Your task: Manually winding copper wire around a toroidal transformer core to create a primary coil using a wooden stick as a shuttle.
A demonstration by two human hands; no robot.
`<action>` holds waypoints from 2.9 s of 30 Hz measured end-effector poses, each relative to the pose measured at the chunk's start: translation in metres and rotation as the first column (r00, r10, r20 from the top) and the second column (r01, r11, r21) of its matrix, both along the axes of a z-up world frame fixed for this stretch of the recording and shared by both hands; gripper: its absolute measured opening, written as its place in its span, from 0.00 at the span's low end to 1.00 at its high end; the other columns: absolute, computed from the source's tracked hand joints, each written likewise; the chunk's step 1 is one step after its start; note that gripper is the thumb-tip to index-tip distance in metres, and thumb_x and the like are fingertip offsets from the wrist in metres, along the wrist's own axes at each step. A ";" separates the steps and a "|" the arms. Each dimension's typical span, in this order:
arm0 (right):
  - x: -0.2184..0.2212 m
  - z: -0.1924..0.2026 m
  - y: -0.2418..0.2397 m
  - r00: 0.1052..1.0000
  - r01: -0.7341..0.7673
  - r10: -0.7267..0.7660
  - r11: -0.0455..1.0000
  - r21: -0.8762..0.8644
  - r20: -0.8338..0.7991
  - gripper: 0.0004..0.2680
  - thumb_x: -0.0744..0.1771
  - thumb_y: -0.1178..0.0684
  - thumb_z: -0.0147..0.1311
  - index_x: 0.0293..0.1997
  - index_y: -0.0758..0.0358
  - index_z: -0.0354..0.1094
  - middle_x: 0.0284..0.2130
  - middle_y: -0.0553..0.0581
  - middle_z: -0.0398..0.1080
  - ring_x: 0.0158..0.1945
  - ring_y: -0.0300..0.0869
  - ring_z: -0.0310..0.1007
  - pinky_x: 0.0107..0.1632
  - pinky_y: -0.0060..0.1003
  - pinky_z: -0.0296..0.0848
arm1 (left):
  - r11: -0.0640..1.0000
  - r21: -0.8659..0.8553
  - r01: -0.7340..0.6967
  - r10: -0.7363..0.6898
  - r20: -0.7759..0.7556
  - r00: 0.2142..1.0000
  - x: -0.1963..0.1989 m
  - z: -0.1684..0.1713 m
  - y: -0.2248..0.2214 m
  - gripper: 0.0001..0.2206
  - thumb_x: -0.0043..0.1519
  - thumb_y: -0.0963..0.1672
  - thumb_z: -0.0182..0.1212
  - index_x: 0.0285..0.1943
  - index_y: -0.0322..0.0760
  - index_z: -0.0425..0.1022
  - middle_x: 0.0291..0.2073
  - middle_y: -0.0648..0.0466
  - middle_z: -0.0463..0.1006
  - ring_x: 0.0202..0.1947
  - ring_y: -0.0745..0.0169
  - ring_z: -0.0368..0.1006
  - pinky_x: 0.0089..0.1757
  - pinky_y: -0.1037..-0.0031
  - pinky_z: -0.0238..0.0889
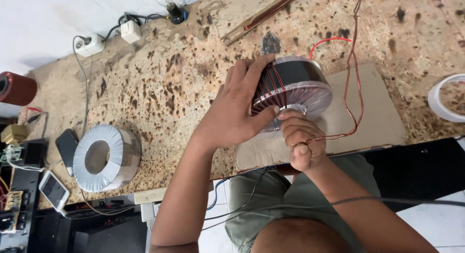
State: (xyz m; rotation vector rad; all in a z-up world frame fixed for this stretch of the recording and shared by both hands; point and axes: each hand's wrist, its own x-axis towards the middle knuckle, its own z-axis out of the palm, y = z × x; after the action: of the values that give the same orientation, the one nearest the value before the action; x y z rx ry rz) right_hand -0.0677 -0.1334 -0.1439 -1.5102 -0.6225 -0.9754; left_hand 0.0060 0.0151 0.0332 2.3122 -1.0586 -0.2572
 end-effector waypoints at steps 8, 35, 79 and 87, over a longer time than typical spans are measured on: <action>-0.001 0.009 0.004 0.999 -0.041 0.042 0.999 -0.004 0.031 0.21 0.72 0.45 0.30 0.18 0.62 0.51 0.13 0.55 0.55 0.22 0.46 0.58 0.53 0.53 0.74 | 0.900 -0.371 0.230 -0.244 0.010 0.970 0.023 -0.012 0.003 0.21 0.61 0.38 0.62 0.64 0.46 0.70 0.56 0.50 0.63 0.54 0.57 0.66 0.47 0.73 0.68; 0.007 0.004 -0.003 0.992 0.014 0.010 0.980 -0.196 0.123 0.17 0.70 0.50 0.32 0.21 0.63 0.59 0.15 0.56 0.61 0.24 0.48 0.64 0.53 0.47 0.70 | 0.966 -0.217 0.141 -0.119 0.114 0.986 0.016 -0.004 -0.020 0.23 0.57 0.45 0.68 0.58 0.40 0.62 0.50 0.50 0.66 0.50 0.56 0.65 0.47 0.68 0.66; 0.269 0.066 -0.367 0.521 0.770 -0.852 0.438 -0.463 0.060 0.09 0.68 0.63 0.68 0.54 0.68 0.84 0.46 0.68 0.71 0.43 0.58 0.76 0.52 0.46 0.72 | 0.978 0.070 -0.194 0.179 0.182 0.967 0.011 -0.019 -0.027 0.41 0.43 0.50 0.76 0.67 0.35 0.64 0.53 0.44 0.72 0.52 0.42 0.70 0.49 0.54 0.67; 0.299 0.056 -0.272 0.230 0.425 -0.445 0.846 -0.323 -0.865 0.21 0.75 0.41 0.43 0.26 0.63 0.66 0.15 0.61 0.69 0.16 0.48 0.75 0.19 0.36 0.71 | 0.974 0.088 -0.208 0.188 0.192 0.963 0.008 -0.020 -0.028 0.41 0.44 0.52 0.75 0.67 0.35 0.64 0.52 0.43 0.72 0.50 0.41 0.70 0.48 0.54 0.66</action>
State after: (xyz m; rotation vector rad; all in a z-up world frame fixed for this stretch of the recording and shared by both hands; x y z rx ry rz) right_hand 0.2313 -0.4056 -0.0876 -1.9940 0.7036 -0.3104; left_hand 0.0140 -0.0128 0.0132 2.5576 -0.9072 -0.0236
